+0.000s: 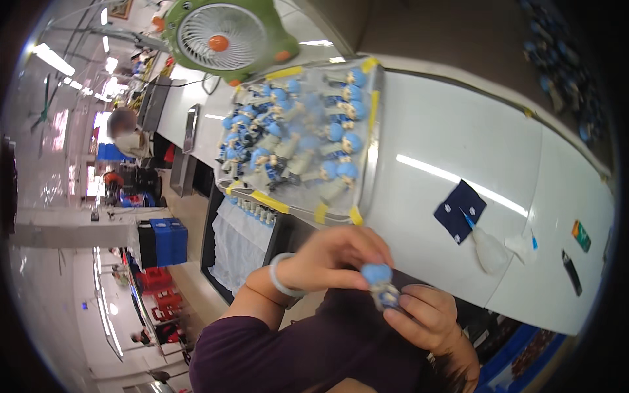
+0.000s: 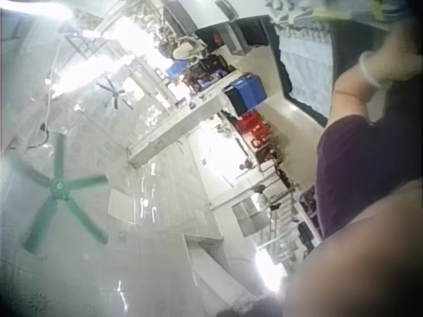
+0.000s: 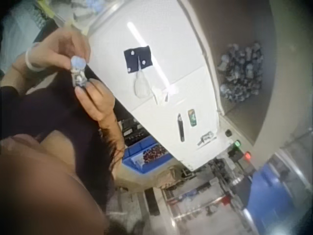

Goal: The person assembles plastic anime figurines by applying glue from a bottle to connect their parts by hand.

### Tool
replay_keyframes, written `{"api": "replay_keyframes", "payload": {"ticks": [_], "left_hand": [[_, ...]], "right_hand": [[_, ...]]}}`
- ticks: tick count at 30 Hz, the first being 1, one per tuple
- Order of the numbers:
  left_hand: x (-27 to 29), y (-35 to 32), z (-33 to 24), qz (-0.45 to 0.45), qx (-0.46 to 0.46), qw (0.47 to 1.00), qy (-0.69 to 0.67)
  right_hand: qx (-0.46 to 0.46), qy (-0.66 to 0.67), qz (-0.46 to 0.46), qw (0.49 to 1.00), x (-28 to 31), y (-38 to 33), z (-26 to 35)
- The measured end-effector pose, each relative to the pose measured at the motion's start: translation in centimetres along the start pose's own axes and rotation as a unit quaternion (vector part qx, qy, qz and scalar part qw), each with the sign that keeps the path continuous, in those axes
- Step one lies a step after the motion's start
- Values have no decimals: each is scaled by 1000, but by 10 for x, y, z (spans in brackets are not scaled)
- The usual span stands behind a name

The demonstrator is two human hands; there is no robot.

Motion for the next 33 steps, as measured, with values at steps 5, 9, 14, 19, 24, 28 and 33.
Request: {"api": "replay_keyframes", "payload": {"ticks": [5,9,14,19,24,28,33], "left_hand": [[79,-28,-120,-332,-264,827,369],[152,-17,-169,-326,-210,805,450],[167,3,-169,-241,-69,664,705],[81,72,-173,-168,-159,619,750],[9,214,-106,114,-221,582,774],[-19,333,-47,141,-255,572,767],[-38,412,3,177,-362,650,644]], "right_hand": [[-95,-57,-32,993,4,4,-20],[-108,-45,-50,992,4,10,-28],[-118,-35,-49,991,5,14,-31],[-109,-33,-50,992,7,14,-31],[-89,-19,-42,995,8,8,-27],[-79,-38,-51,995,7,6,-28],[-81,-35,-41,995,9,3,-34]]}}
Point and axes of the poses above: each hand's wrist, its own y-axis towards the middle knuckle, its own x-axis out of the back of the hand, z = x × y, the point moved 5 cm from there along y, towards the middle knuckle, and after that the axes turned 7 degrees about -x, right-handed, at the moved point
